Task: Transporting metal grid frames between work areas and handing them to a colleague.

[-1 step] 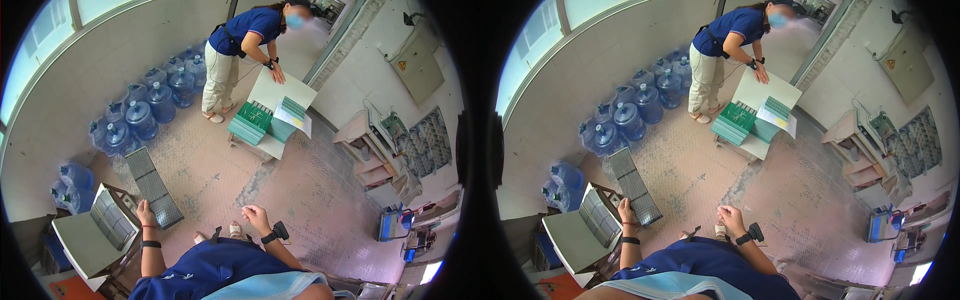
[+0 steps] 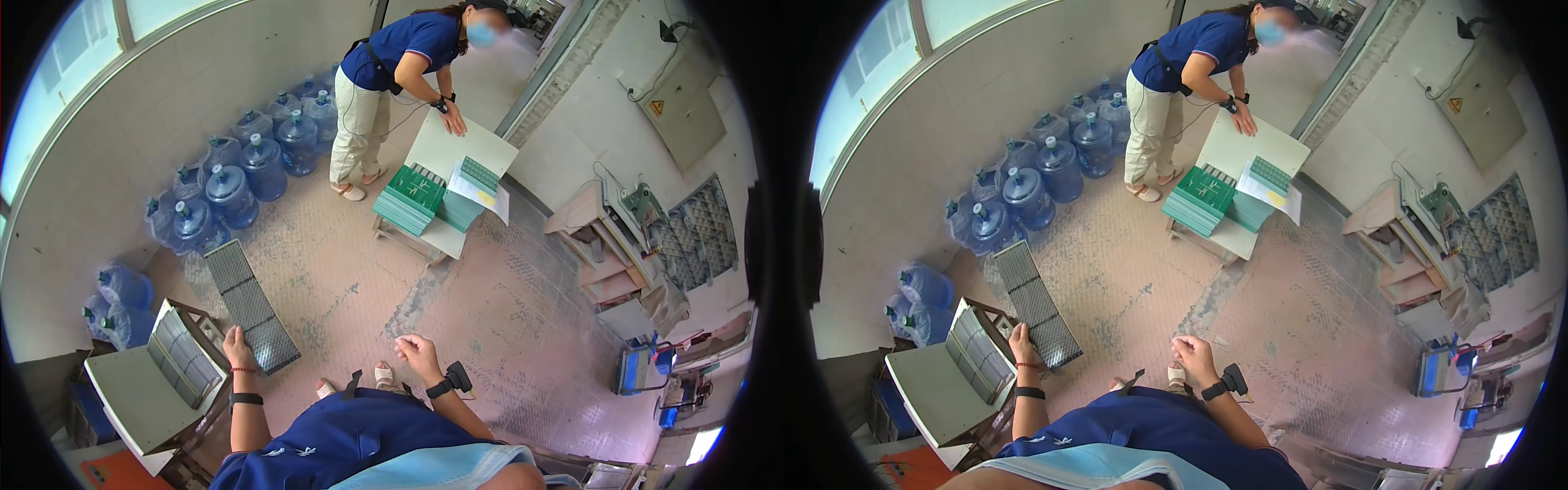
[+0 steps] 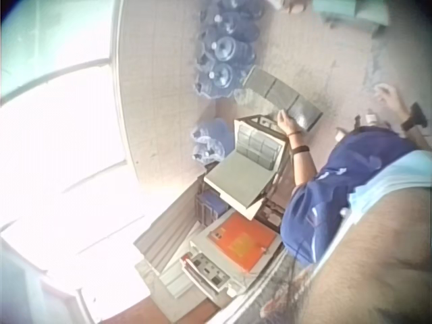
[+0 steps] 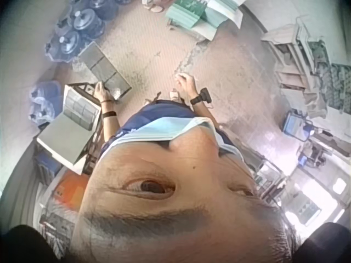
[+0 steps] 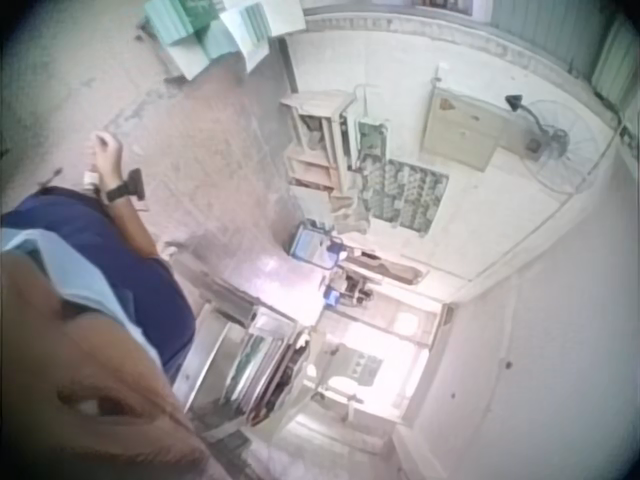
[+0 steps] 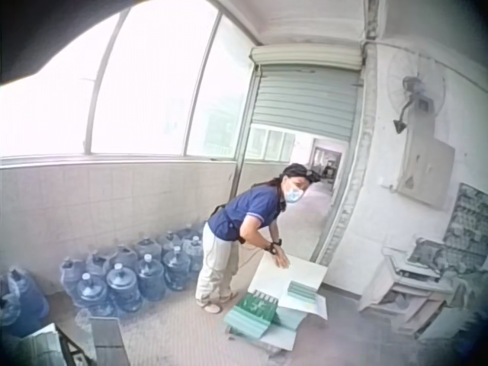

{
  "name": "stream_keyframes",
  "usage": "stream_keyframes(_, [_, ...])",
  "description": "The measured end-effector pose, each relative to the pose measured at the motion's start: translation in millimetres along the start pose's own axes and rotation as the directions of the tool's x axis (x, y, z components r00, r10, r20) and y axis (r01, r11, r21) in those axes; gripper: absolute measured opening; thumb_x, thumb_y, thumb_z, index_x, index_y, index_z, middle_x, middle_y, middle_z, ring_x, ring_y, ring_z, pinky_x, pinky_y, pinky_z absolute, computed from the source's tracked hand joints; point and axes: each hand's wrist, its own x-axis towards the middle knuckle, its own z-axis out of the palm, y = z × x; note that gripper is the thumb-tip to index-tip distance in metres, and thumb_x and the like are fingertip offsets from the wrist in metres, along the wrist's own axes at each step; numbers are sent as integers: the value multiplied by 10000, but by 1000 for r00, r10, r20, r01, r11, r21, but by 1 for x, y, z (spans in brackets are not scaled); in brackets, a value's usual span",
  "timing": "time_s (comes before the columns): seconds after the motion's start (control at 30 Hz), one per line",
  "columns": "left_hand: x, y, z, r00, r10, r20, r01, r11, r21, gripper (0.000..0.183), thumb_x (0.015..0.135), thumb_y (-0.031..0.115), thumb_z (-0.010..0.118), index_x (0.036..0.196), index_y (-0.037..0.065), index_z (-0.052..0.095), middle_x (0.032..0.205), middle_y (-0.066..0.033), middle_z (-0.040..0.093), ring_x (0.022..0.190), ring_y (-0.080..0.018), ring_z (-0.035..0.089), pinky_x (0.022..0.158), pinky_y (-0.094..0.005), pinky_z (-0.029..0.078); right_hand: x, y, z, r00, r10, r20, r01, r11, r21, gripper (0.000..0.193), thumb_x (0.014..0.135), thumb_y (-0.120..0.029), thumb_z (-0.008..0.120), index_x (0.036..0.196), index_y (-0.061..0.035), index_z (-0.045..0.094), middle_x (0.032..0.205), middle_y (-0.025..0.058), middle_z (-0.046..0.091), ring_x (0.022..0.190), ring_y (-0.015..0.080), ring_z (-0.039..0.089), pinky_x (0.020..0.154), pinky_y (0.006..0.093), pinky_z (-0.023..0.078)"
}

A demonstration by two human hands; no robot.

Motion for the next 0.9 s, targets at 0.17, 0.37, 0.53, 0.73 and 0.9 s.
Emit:
stream_keyframes(0.17, [-4,-21,-24,999,24,-26,-22,996,84,294,839,152,534,1012,-86,552,910,-87,605,831,-144,540,762,-258,420,-15,6,13,1000,26,16,-27,999,30,156,838,-79,527,890,65,556,691,60,548,571,81,505,504,261,506])
stream_keyframes(0.37, [-21,-25,-67,997,12,-74,0,988,156,265,842,127,512,980,-94,560,884,-98,613,809,-144,550,739,-256,423,-40,30,34,999,40,30,-41,999,4,151,834,-88,539,886,52,567,708,60,574,573,78,516,512,226,479])
stream_keyframes(0.53, [-25,-34,-75,996,-77,-42,77,997,-1,249,845,113,517,984,-89,561,890,-93,610,800,-142,557,722,-246,431,-52,49,36,1000,27,11,-26,997,-69,151,830,-115,558,878,22,597,715,61,607,581,79,549,516,196,454])
stream_keyframes(0.73, [-42,-84,-135,952,-283,-119,255,944,-211,227,850,101,491,984,-68,564,860,-78,603,764,-142,554,697,-254,435,-62,63,62,996,30,85,-20,993,-114,152,832,-120,555,872,21,597,707,58,604,571,82,546,512,197,451])
stream_keyframes(0.9, [-49,-125,-177,884,-464,-55,429,852,-298,249,848,178,477,970,-14,581,840,-66,590,757,-165,532,681,-297,422,-72,89,79,989,20,145,-4,994,-105,174,846,-130,535,915,25,569,712,51,582,574,85,528,508,199,439])
